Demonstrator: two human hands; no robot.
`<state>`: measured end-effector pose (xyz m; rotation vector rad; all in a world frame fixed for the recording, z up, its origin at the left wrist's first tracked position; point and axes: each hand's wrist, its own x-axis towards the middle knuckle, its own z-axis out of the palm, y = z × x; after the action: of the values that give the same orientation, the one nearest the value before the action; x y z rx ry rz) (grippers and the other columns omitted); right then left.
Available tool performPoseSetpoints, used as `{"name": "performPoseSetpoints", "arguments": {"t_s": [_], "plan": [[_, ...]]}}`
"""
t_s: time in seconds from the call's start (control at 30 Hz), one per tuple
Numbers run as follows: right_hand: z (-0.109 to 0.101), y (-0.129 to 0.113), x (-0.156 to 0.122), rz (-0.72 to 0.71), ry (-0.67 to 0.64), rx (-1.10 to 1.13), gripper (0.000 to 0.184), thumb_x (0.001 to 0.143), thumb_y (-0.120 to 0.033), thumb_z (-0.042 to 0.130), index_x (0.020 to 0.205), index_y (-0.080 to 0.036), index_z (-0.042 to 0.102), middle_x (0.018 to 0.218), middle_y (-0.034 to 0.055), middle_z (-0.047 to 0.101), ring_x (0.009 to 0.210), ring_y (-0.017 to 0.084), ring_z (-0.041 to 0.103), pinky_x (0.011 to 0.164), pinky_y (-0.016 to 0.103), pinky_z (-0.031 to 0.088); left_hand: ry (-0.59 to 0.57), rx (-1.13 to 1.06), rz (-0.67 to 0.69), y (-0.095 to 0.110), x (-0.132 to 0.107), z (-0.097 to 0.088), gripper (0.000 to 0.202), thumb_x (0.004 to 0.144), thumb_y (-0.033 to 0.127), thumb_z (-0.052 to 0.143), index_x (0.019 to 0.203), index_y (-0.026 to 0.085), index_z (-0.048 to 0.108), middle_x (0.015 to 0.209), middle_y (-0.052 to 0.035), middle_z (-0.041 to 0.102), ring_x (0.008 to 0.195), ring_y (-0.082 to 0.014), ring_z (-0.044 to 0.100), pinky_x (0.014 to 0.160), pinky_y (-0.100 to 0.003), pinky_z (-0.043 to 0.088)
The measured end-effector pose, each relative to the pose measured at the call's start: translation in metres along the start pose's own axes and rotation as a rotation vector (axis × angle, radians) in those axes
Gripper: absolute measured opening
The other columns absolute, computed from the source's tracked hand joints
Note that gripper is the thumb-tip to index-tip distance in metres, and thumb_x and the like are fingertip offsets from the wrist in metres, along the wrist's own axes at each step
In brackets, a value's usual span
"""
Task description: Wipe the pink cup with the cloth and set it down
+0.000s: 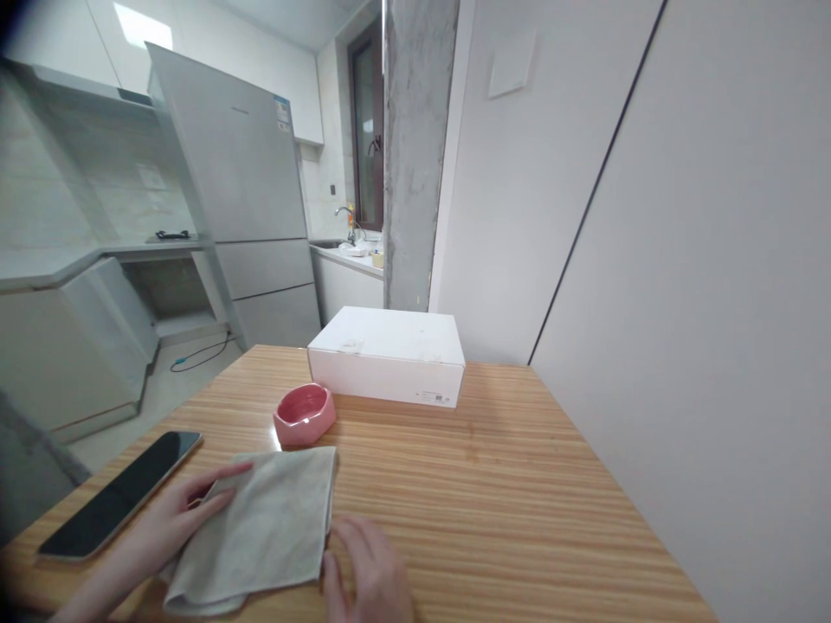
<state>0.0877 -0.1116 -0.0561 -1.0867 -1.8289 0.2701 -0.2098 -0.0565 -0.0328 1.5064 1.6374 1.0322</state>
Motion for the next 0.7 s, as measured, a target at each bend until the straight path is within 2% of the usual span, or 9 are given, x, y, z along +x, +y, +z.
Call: {"name": "performPoseSetpoints", "arguments": {"t_s": [0.13,0.2,0.27,0.33,0.37,0.43,0.5,0.57,0.7], "plan": [[-0.073,0.036,0.013,0.169,-0.013,-0.15,0.026,0.091,-0.031,0.046,0.103,-0.022,0.066,0.103,0.0074,0.07,0.094,0.021,0.067,0.084,0.034,0.055,0.019,0.209,0.001,-0.02,0.008,-0.025,0.038,0.067,0.041,0.062,0.103,0.031,0.071,0.11,-0.0027,0.07,0.108,-0.0307,0.059,0.1,-0.045,0.04],[-0.099,0.054,0.017,0.238,0.026,-0.193,0.028,0.091,-0.037,0.045,0.098,-0.021,0.067,0.101,0.0074,0.07,0.093,0.022,0.067,0.083,0.035,0.055,0.113,0.384,0.037,-0.019,0.006,-0.026,0.038,0.068,0.041,0.06,0.102,0.029,0.071,0.11,-0.0058,0.068,0.107,-0.0327,0.058,0.098,-0.046,0.041],[-0.115,0.068,0.019,0.299,0.07,-0.233,0.03,0.09,-0.041,0.046,0.095,-0.021,0.068,0.097,0.0068,0.071,0.089,0.022,0.067,0.082,0.036,0.054,0.306,0.565,0.124,-0.006,0.0,-0.014,0.04,0.07,0.043,0.058,0.103,0.025,0.071,0.116,-0.0107,0.063,0.11,-0.0371,0.054,0.1,-0.051,0.037],[-0.121,0.075,0.022,0.342,0.101,-0.246,0.031,0.089,-0.044,0.047,0.093,-0.021,0.068,0.093,0.0067,0.072,0.084,0.022,0.068,0.079,0.035,0.054,0.502,0.641,0.246,0.016,-0.011,0.012,0.039,0.073,0.043,0.055,0.103,0.023,0.069,0.123,-0.0133,0.056,0.114,-0.0398,0.048,0.102,-0.054,0.031],[-0.119,0.074,0.023,0.35,0.105,-0.24,0.031,0.089,-0.044,0.046,0.092,-0.021,0.067,0.091,0.0066,0.072,0.081,0.021,0.068,0.077,0.034,0.054,0.511,0.598,0.319,0.029,-0.017,0.03,0.035,0.076,0.041,0.054,0.103,0.024,0.068,0.122,-0.0124,0.056,0.113,-0.0375,0.049,0.102,-0.051,0.032],[-0.108,0.066,0.025,0.338,0.08,-0.211,0.031,0.091,-0.043,0.044,0.09,-0.02,0.065,0.084,0.0055,0.071,0.073,0.019,0.067,0.071,0.03,0.053,0.429,0.416,0.413,0.053,-0.029,0.071,0.022,0.079,0.037,0.056,0.097,0.028,0.067,0.107,-0.0089,0.061,0.099,-0.0295,0.057,0.094,-0.04,0.04],[-0.09,0.053,0.025,0.308,0.01,-0.188,0.032,0.094,-0.041,0.04,0.084,-0.021,0.063,0.074,0.0029,0.068,0.064,0.017,0.065,0.063,0.026,0.051,0.244,0.28,0.413,0.07,-0.038,0.111,0.011,0.082,0.034,0.057,0.086,0.031,0.066,0.092,-0.0063,0.064,0.085,-0.0235,0.06,0.079,-0.032,0.045],[-0.071,0.041,0.022,0.262,-0.063,-0.217,0.035,0.096,-0.038,0.036,0.075,-0.022,0.059,0.063,-0.0003,0.063,0.055,0.015,0.061,0.055,0.024,0.046,0.057,0.256,0.396,0.077,-0.044,0.144,0.015,0.084,0.033,0.054,0.072,0.03,0.063,0.077,-0.0059,0.064,0.07,-0.0205,0.06,0.066,-0.03,0.043],[-0.045,0.027,0.012,0.024,-0.075,-0.413,0.039,0.097,-0.033,0.03,0.065,-0.023,0.051,0.059,0.0004,0.059,0.051,0.016,0.057,0.049,0.025,0.038,-0.125,0.286,0.408,0.076,-0.047,0.175,0.017,0.083,0.026,0.055,0.067,0.027,0.057,0.068,-0.0058,0.063,0.061,-0.0196,0.058,0.056,-0.03,0.035]]}}
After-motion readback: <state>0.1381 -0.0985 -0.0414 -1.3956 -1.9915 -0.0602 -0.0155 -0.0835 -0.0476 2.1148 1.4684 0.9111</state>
